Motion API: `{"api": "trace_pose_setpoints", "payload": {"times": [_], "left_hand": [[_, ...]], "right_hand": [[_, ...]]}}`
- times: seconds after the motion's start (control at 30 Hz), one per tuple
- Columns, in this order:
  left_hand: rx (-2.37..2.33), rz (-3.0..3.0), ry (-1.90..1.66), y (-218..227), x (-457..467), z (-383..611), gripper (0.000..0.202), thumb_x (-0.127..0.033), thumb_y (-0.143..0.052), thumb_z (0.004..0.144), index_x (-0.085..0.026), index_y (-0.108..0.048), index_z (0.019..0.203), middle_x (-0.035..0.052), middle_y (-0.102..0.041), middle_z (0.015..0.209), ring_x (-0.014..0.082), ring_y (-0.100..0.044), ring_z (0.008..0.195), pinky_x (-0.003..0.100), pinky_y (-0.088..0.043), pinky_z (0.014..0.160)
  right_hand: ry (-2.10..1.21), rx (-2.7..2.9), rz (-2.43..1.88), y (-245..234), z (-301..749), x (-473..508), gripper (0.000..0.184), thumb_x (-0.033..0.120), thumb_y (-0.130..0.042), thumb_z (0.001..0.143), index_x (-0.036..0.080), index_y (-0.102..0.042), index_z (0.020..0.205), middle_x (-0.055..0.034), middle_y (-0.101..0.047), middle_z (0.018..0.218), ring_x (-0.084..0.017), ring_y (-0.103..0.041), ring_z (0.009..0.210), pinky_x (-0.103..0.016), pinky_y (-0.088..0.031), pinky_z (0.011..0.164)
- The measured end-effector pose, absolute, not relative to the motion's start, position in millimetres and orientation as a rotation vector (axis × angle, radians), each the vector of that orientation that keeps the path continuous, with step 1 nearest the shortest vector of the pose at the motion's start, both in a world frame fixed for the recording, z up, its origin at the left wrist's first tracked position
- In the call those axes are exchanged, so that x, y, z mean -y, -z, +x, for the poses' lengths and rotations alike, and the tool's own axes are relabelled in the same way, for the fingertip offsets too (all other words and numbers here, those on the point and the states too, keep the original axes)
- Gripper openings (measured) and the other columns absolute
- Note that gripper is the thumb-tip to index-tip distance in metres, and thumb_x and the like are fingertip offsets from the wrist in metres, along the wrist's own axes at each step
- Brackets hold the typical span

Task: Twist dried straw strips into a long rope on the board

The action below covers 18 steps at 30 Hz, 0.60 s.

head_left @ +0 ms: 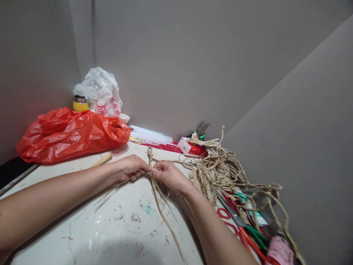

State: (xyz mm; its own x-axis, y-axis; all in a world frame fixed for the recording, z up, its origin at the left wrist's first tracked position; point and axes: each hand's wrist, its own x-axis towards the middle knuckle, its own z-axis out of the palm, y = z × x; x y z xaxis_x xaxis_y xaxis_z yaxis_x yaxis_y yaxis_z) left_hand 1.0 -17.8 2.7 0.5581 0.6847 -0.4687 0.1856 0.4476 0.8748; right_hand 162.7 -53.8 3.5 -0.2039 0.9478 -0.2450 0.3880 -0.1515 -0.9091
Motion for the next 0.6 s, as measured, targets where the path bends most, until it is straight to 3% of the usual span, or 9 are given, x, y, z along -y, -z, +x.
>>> {"api": "trace_pose_setpoints", "payload": {"times": [0.37, 0.6], "left_hand": [[-1.109, 1.185, -0.458, -7, 26, 6, 0.021, -0.018, -0.054, 0.059, -0.019, -0.037, 0.049, -0.0089, -0.026, 0.036, 0.0036, -0.018, 0.032, 0.022, -0.008, 0.036], [-1.138, 1.246, -0.534, 0, 26, 7, 0.021, -0.019, -0.055, 0.062, -0.019, -0.038, 0.049, -0.0093, -0.027, 0.033, 0.0042, -0.017, 0.031, 0.023, -0.008, 0.035]], "right_hand": [[-0.999, 1.814, -1.566, 1, 154, 56, 0.017, 0.023, -0.053, 0.066, 0.017, -0.042, 0.053, 0.0051, -0.037, 0.051, -0.007, -0.031, 0.048, -0.019, -0.023, 0.044], [-1.281, 1.953, -1.484, -12, 164, 58, 0.021, 0.028, -0.049, 0.074, 0.017, -0.045, 0.057, 0.0045, -0.041, 0.050, -0.008, -0.034, 0.046, -0.020, -0.027, 0.046]]}}
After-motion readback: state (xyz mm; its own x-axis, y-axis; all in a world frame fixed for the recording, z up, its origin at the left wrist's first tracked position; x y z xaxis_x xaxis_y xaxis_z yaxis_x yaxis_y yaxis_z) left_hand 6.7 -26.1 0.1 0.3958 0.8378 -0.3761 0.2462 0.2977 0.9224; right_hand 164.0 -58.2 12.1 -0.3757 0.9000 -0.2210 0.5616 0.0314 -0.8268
